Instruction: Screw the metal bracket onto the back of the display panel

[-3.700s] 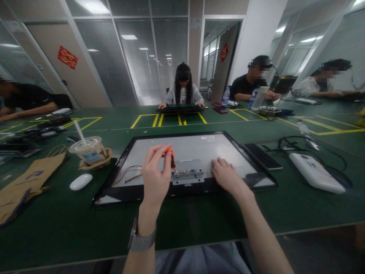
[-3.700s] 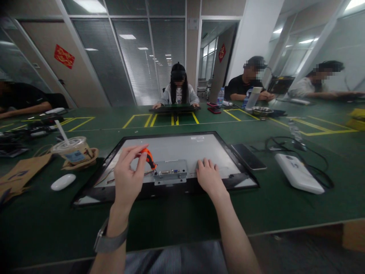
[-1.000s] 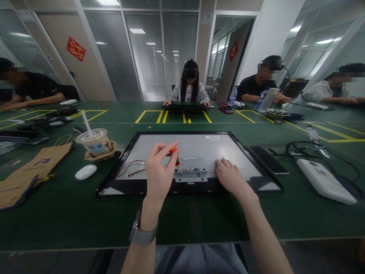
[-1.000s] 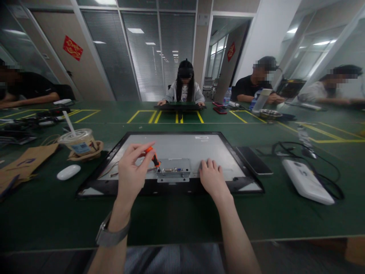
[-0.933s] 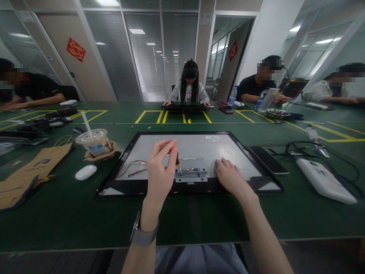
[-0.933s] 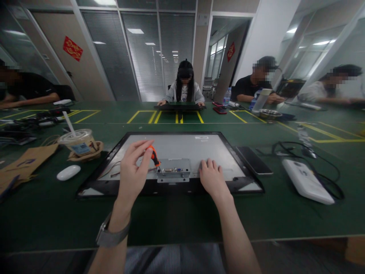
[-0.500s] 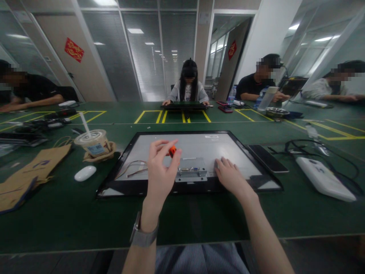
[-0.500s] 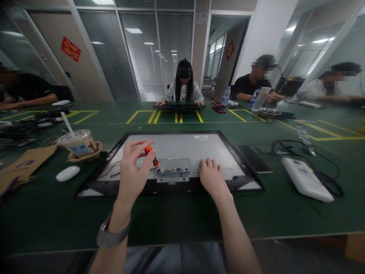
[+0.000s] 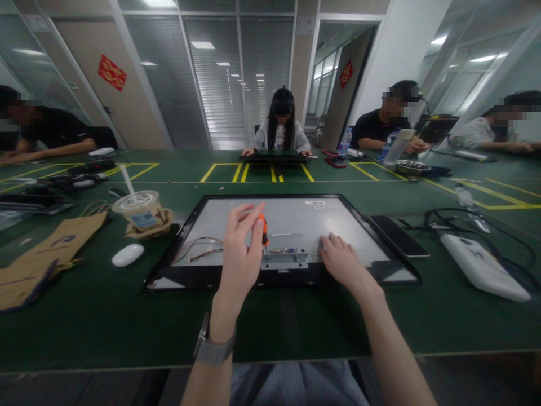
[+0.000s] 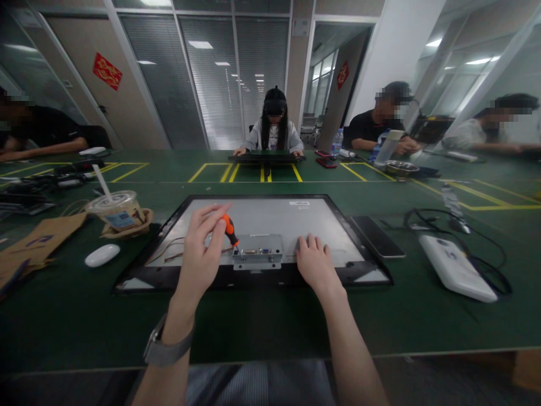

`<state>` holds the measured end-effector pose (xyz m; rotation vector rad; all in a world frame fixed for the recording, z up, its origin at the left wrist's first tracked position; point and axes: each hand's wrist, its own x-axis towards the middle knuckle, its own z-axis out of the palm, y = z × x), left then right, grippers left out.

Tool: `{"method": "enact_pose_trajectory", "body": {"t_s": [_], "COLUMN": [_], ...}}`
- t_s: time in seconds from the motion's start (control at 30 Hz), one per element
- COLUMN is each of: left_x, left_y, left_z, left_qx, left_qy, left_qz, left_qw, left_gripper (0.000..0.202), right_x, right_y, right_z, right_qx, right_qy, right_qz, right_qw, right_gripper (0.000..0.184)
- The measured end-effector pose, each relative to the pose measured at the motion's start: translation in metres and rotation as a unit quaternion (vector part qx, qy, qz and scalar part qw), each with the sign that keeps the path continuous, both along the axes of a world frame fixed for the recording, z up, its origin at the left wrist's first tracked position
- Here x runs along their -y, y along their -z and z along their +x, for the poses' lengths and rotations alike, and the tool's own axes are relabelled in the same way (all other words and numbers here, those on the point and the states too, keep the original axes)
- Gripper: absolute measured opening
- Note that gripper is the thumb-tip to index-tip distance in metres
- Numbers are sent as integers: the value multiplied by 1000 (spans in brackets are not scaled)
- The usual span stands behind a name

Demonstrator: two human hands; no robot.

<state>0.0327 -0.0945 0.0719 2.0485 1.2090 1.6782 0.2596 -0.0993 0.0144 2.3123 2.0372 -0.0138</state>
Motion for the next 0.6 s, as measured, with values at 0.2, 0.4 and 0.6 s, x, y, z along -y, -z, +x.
{"method": "enact_pose_trajectory", "body": {"t_s": [0.2,0.4,0.6], "left_x": [1,1,0], "left_y": [-1,0,2], "left_z": [2,2,1], "left_qx": [-1,20,23], "left_qy": [58,45,11], "left_qz": [2,7,15], "left_qw": [998,999,1000], "left_gripper": [32,16,11], "right_x": [-2,-1,0], "right_y": [3,1,1], "right_z": [1,0,0], "right_qx": [3,0,-2], "right_qy": [4,5,5], "right_qz": [0,-1,0], "right_qw": [1000,1000,1000], "right_gripper": [48,47,48]}}
